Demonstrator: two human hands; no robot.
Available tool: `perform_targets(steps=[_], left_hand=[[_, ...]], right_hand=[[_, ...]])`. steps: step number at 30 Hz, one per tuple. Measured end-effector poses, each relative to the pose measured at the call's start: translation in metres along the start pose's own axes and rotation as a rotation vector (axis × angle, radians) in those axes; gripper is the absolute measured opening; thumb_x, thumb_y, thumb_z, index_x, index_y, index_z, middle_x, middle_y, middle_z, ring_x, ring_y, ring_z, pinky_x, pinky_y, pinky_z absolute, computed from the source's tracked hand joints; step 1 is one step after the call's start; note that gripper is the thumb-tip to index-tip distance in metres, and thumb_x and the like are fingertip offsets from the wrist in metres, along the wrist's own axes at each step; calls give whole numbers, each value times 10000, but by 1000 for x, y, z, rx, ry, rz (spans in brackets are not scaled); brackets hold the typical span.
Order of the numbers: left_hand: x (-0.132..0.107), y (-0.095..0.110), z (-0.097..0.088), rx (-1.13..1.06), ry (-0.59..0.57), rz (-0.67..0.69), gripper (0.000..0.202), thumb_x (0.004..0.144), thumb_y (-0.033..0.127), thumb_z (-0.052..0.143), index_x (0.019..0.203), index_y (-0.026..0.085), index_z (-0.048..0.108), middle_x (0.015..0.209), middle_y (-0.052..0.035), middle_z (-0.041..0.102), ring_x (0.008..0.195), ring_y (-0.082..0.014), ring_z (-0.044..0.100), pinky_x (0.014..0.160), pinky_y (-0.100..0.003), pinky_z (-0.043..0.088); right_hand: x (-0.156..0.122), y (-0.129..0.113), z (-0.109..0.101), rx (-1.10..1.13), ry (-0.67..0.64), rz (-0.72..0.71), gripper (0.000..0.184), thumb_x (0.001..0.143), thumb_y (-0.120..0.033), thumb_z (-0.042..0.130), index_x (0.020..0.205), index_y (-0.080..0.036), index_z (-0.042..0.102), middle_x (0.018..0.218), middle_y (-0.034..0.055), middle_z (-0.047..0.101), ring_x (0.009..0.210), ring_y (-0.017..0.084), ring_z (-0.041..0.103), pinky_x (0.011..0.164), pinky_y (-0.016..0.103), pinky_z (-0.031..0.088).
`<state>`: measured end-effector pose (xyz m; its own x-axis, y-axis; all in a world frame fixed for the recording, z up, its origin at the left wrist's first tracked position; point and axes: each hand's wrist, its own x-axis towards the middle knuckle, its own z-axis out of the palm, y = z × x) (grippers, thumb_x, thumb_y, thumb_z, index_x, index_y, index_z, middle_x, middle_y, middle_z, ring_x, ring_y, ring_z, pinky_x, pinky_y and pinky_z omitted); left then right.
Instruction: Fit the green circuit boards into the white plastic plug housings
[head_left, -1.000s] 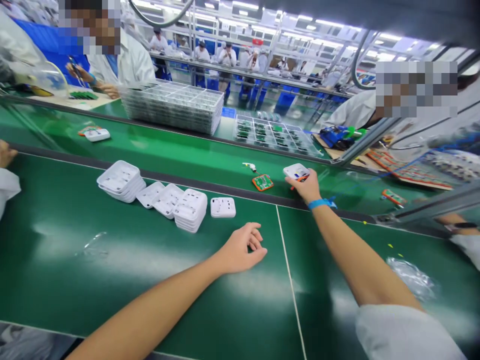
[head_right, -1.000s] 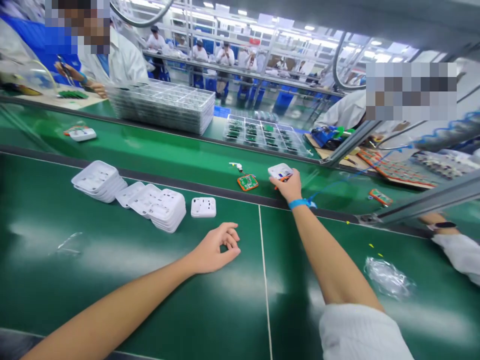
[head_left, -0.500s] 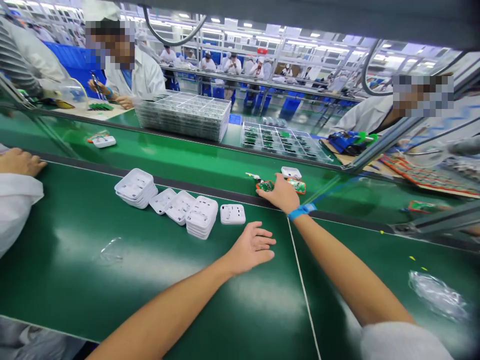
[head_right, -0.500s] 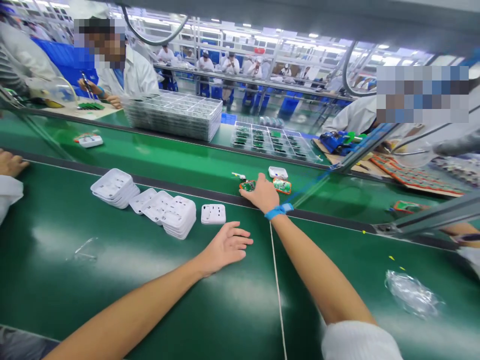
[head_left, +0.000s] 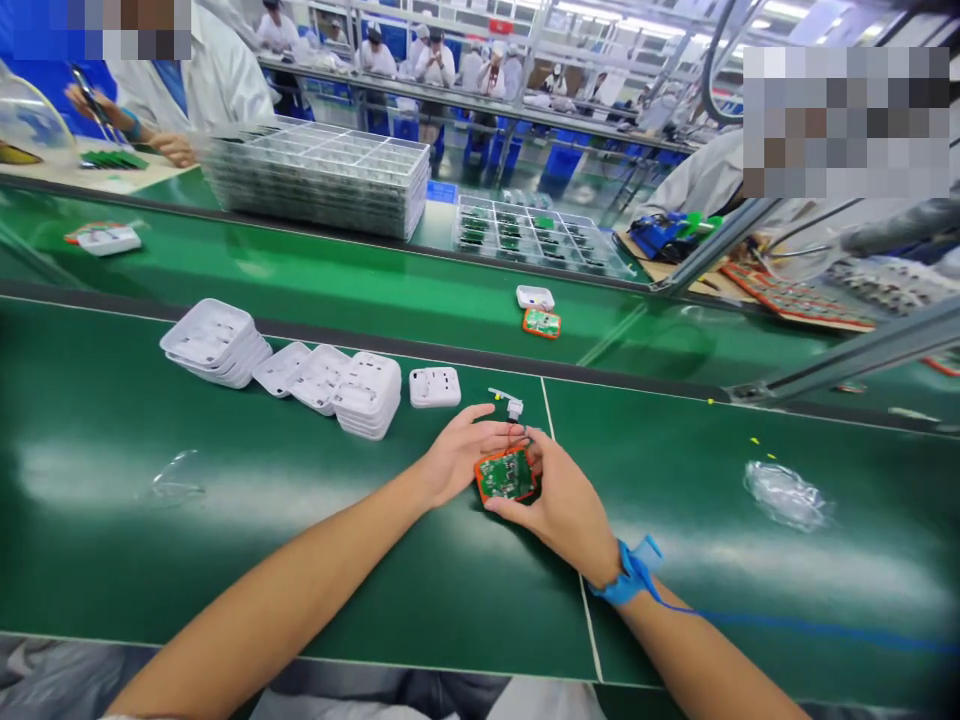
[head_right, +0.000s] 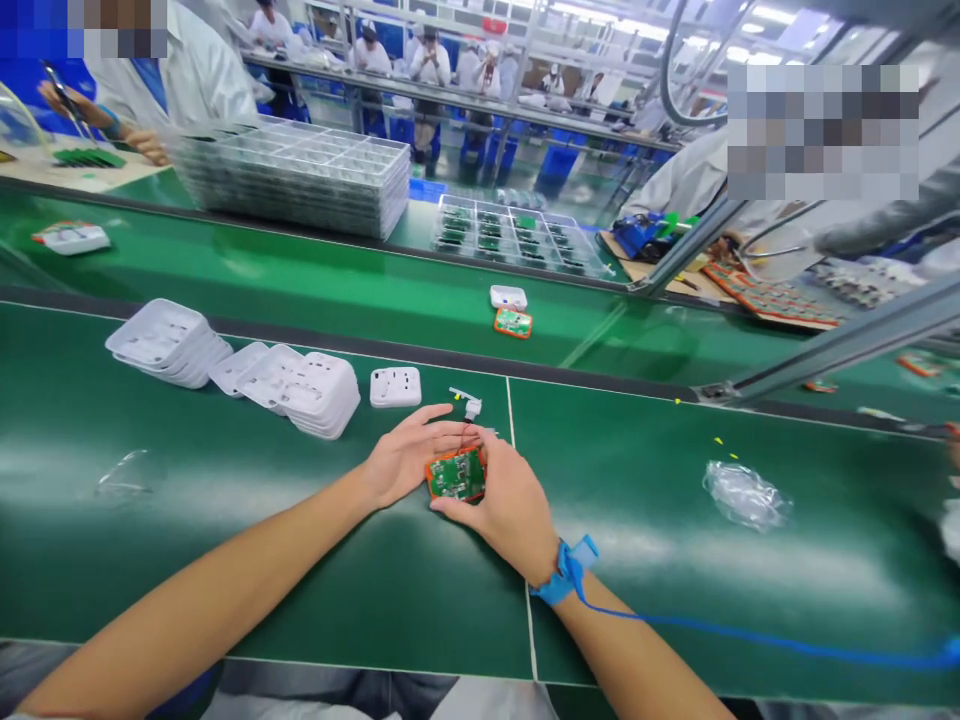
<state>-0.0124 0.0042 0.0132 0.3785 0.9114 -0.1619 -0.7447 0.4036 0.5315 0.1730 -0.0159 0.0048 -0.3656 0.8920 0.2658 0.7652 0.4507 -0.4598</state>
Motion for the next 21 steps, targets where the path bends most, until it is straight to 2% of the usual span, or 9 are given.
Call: perform_targets(steps=[2,4,6,10,13,15,18,20,21], left_hand=[[-1,2,-1,54,-24,-17,486,752,225,768,1174,163,535,1076,-147,744,1077,-304,699,1052,-510,413],[-1,3,-1,105,-44,-36,477,758,251,772,1168,155,549,1098,-154,735,1073,-311,698,1012,-497,448],[0,3,-1,152,-53,-56,497,755,271,786,1175,149,550,1109,-163,730,1066,-321,702,969,-486,482],[3,0,0,276,-22,-100,509,766,314,816,1165,149,547,1075,-160,739,1022,-326,730,915,-468,527],[5,-4,2,438,-43,-159,505,758,363,840,1125,131,582,978,-149,763,942,-292,755,870,-421,554],[5,-6,2,542,-71,-202,496,760,411,834,1089,116,608,915,-150,772,908,-277,761,829,-387,569],[5,-7,2,621,-60,-208,458,767,470,814,986,125,609,833,-135,777,846,-256,767,764,-346,580],[5,-8,2,653,-58,-197,450,776,501,796,944,133,598,814,-124,776,810,-242,768,737,-326,580],[5,-9,2,667,-61,-189,453,782,516,785,939,135,597,824,-119,775,802,-236,768,731,-319,580]], right_hand=[[6,8,-3,127,-41,67,810,816,-566,693,1429,-128,393,955,83,686,801,242,675,728,386,572],[12,18,-7,240,-61,103,573,943,-467,549,1402,-141,445,859,44,684,677,190,650,662,336,552],[16,27,-11,307,-51,90,368,995,-374,465,1284,-169,565,870,48,702,673,173,654,659,316,540],[18,34,-18,364,67,-53,180,982,-254,515,1058,-203,670,907,51,713,731,167,661,681,305,531],[17,32,-17,311,146,-236,165,967,-213,561,1039,-230,708,907,51,676,795,173,644,720,319,528],[16,30,-14,256,184,-250,166,955,-223,586,1033,-247,730,926,61,619,794,175,615,706,327,524],[17,31,-9,214,192,-92,319,886,-285,684,1201,-236,671,1043,93,581,857,208,598,756,377,536],[18,35,-9,230,127,11,516,814,-337,757,1288,-204,601,1115,116,610,918,243,598,810,424,535],[19,37,-10,259,72,41,537,804,-352,761,1288,-193,592,1122,118,634,934,253,602,815,431,532]])
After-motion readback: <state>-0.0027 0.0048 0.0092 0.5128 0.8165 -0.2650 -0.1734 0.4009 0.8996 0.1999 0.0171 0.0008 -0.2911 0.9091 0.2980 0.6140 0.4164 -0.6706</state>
